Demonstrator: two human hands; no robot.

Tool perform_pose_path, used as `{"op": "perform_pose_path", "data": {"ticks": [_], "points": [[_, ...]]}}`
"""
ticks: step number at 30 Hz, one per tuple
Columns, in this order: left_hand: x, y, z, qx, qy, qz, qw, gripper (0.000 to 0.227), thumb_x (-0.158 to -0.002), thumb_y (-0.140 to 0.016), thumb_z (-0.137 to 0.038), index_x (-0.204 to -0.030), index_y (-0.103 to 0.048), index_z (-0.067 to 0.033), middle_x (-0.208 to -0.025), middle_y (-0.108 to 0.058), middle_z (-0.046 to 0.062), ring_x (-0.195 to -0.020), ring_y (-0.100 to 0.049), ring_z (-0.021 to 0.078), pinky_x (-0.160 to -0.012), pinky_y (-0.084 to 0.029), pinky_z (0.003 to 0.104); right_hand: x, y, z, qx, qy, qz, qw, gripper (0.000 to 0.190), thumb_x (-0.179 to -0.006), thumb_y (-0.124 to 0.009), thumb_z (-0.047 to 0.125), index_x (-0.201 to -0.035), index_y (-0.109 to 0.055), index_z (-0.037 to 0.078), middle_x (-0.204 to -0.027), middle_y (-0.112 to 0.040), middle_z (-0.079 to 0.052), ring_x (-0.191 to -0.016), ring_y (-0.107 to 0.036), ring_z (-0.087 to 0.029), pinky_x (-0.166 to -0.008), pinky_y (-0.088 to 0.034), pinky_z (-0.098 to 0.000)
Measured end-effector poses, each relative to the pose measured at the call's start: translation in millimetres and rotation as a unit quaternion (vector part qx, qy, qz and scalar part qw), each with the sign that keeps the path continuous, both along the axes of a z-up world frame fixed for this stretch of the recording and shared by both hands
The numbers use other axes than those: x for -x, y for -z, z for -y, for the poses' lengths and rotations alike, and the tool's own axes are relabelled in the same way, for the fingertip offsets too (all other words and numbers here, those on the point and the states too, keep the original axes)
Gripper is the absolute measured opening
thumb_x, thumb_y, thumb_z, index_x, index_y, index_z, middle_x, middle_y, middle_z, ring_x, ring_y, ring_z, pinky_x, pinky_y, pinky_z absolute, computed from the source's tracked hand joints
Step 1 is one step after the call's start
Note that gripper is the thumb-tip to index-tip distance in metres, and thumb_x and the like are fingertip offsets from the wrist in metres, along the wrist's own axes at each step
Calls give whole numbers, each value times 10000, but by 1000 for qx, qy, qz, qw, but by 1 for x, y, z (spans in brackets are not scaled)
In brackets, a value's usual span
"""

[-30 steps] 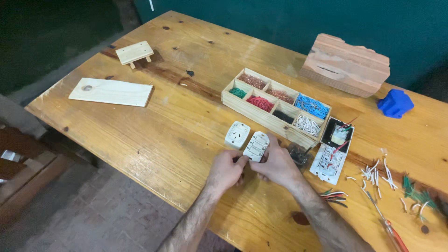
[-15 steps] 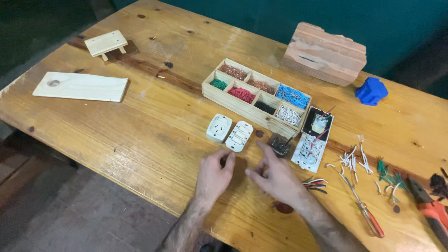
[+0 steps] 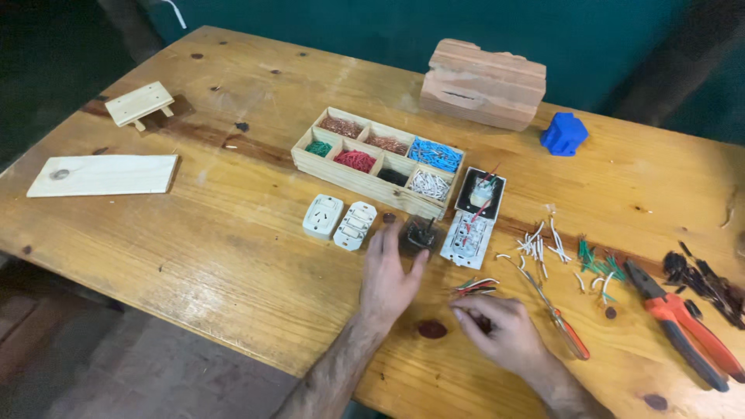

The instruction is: The person uses a screwdriver to tighten screws on the terminals of several electrical components, including a white socket and a dark switch. They handle multiple wires and components on a wooden workbench, securing connections one at a time.

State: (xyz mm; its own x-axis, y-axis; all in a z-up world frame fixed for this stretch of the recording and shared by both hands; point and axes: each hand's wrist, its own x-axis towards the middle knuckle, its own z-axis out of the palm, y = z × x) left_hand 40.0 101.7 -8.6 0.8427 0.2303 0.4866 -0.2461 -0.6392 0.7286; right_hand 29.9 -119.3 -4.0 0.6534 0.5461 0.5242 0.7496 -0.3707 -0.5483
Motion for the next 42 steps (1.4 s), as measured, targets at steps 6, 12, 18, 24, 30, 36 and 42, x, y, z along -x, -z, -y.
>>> {"op": "perform_pose_path", "data": {"ticks": [6,12,18,24,30,36,42], "points": [[-25,1,17,-45,-40,-153,986,680,-855,-830,-316,-1366,-523,11,-1309,-579,236,-1230,-537,348,-1032,-510,485,2,3,29,7,20,66,998,81,-889,-720,194,-954,-761,168,-865,-808,49,-536,-697,-77,-555,-581,-248],[-28,-2,14,-45,-52,-192,979,613,-865,-815,-364,-1319,-593,-16,-1295,-625,159,-1248,-548,284,-1041,-545,399,5,-8,38,-5,6,93,996,74,-896,-708,167,-960,-743,155,-645,-673,71,-465,-599,-78,-476,-497,-244],[2,-18,18,31,-4,-112,993,617,-806,-852,-324,-1301,-587,-68,-1350,-608,130,-1274,-571,278,-1125,-459,497,0,-19,65,51,64,183,980,45,-914,-681,196,-925,-722,181,-699,-704,67,-525,-641,-124,-542,-529,-294],[60,-17,52,-4,100,-83,991,658,-735,-882,-399,-1273,-646,-102,-1232,-605,112,-1183,-582,266,-1027,-514,465,-1,-35,105,135,85,260,952,127,-887,-716,240,-807,-652,164,-655,-594,11,-543,-591,-193,-518,-476,-311],[81,7,102,-55,137,19,989,568,-677,-956,-390,-1082,-689,-94,-1084,-632,99,-1037,-631,285,-948,-512,409,-7,-24,132,265,128,154,943,294,-885,-696,482,-990,-639,213,-915,-650,15,-838,-683,-239,-665,-544,-392],[72,24,115,-93,130,-28,987,550,-625,-936,-546,-932,-675,-172,-962,-644,12,-937,-636,278,-858,-491,413,-3,-6,152,329,196,30,923,357,-889,-665,488,-1141,-588,247,-980,-737,-30,-888,-726,-284,-680,-570,-472],[61,0,106,-71,246,-47,965,501,-731,-906,-347,-1132,-700,-129,-1132,-631,76,-1091,-636,250,-1009,-482,373,3,-2,161,246,173,62,952,327,-956,-639,389,-1169,-608,143,-1108,-710,-51,-848,-725,-329,-757,-562,-451]]}}
